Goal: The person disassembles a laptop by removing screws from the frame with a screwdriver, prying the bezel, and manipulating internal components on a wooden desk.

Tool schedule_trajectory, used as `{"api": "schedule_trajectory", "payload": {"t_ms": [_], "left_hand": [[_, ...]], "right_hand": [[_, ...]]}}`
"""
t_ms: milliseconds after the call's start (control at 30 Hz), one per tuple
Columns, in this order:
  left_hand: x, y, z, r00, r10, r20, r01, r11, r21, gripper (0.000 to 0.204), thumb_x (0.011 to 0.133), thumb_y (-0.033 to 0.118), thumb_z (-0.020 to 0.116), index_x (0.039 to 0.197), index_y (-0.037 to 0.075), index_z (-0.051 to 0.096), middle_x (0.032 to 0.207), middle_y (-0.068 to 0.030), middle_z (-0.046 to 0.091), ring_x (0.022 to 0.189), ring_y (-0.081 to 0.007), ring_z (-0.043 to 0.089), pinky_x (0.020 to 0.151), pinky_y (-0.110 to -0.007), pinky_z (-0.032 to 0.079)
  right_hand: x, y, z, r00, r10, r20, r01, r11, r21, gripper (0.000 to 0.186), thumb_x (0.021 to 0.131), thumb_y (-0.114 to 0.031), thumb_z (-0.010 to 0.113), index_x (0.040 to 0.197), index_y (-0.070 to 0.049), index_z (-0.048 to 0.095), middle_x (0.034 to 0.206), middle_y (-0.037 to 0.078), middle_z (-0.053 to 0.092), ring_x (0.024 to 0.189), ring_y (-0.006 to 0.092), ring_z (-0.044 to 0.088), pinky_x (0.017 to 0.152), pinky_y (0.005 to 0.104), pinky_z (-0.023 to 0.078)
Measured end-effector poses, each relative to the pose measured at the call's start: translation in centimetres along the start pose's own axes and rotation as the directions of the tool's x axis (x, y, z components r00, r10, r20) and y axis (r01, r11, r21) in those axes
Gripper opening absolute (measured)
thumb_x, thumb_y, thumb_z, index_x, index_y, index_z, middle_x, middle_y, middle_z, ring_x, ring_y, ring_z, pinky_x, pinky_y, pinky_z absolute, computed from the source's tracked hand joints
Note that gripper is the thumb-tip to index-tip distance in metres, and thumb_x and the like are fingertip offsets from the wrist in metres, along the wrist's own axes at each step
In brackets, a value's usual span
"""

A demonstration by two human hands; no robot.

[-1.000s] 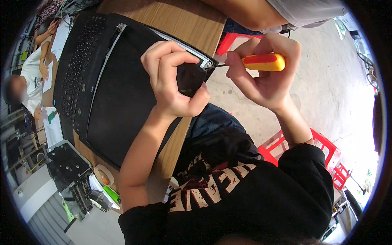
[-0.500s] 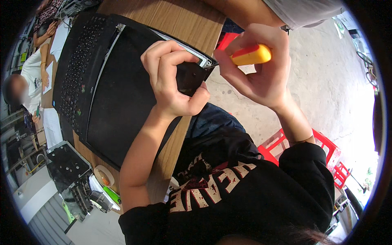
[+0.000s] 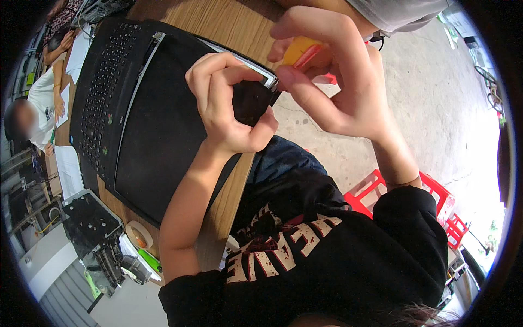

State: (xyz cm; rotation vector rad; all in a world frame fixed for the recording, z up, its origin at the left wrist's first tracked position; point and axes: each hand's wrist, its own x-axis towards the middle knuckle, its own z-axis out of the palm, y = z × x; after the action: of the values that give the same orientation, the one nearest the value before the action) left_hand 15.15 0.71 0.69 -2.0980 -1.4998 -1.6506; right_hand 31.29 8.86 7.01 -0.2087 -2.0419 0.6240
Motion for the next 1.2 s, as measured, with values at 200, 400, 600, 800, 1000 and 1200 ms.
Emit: {"api": "schedule_trajectory", "payload": {"t_ms": [200,400,600,800,1000,1200], "left_hand": [[0.1,0.0,0.0,1.000,0.023,-0.008,-0.023,1.000,0.006,0.040,0.050,0.017,0.063,0.088,0.005,0.058,0.103,-0.0122,0.049,0.100,-0.0278,0.042,0.088,-0.038,0.036],[0.1,0.4,-0.5,0.997,0.016,0.079,-0.018,1.000,0.022,0.043,0.052,0.012,0.064,0.091,-0.002,0.055,0.107,-0.0175,0.044,0.104,-0.0295,0.042,0.096,-0.042,0.036],[-0.1,0.3,-0.5,0.991,0.043,0.128,-0.054,0.995,0.089,0.049,0.053,0.012,0.064,0.098,-0.004,0.053,0.110,-0.0175,0.043,0.103,-0.0295,0.043,0.094,-0.041,0.036],[-0.2,-0.2,0.3,0.999,0.022,-0.034,-0.023,0.999,-0.032,0.040,0.053,0.018,0.064,0.090,0.006,0.058,0.101,-0.0127,0.049,0.101,-0.0282,0.041,0.088,-0.040,0.035],[-0.3,-0.5,0.1,0.999,0.029,0.017,-0.029,1.000,-0.003,0.042,0.052,0.019,0.066,0.092,0.008,0.059,0.100,-0.0096,0.050,0.100,-0.0259,0.042,0.087,-0.038,0.034],[-0.2,-0.4,0.2,0.998,0.056,0.025,-0.056,0.998,0.001,0.043,0.053,0.020,0.066,0.093,0.008,0.058,0.101,-0.0094,0.050,0.101,-0.0265,0.042,0.089,-0.040,0.034]], "right_hand": [[0.3,0.4,-1.2,0.983,0.036,0.180,-0.046,0.998,0.051,0.043,0.078,0.003,0.065,0.118,0.000,0.053,0.091,0.011,0.064,0.070,0.0184,0.067,0.061,0.0258,0.052],[1.0,-1.3,-1.9,0.984,0.087,0.158,-0.115,0.978,0.176,0.038,0.077,0.002,0.066,0.113,0.000,0.053,0.088,0.008,0.060,0.070,0.0166,0.065,0.058,0.0249,0.051],[2.2,-1.5,-1.3,0.957,0.245,0.156,-0.268,0.952,0.151,0.029,0.078,0.000,0.069,0.102,-0.001,0.053,0.079,0.006,0.053,0.066,0.0129,0.060,0.052,0.0250,0.047],[3.6,-2.8,0.2,0.984,0.168,0.051,-0.164,0.983,-0.086,0.027,0.086,-0.012,0.062,0.110,-0.001,0.054,0.079,0.011,0.054,0.065,0.0242,0.056,0.058,0.0325,0.045],[2.9,0.0,-1.7,0.982,0.027,0.187,-0.045,0.995,0.088,0.024,0.084,-0.013,0.065,0.105,-0.004,0.058,0.072,0.010,0.053,0.063,0.0256,0.056,0.056,0.0323,0.045],[2.7,-0.9,-1.4,0.989,-0.053,0.139,0.053,0.999,0.002,0.019,0.080,-0.016,0.072,0.085,-0.004,0.059,0.075,0.010,0.052,0.063,0.0197,0.055,0.055,0.0294,0.045]]}}
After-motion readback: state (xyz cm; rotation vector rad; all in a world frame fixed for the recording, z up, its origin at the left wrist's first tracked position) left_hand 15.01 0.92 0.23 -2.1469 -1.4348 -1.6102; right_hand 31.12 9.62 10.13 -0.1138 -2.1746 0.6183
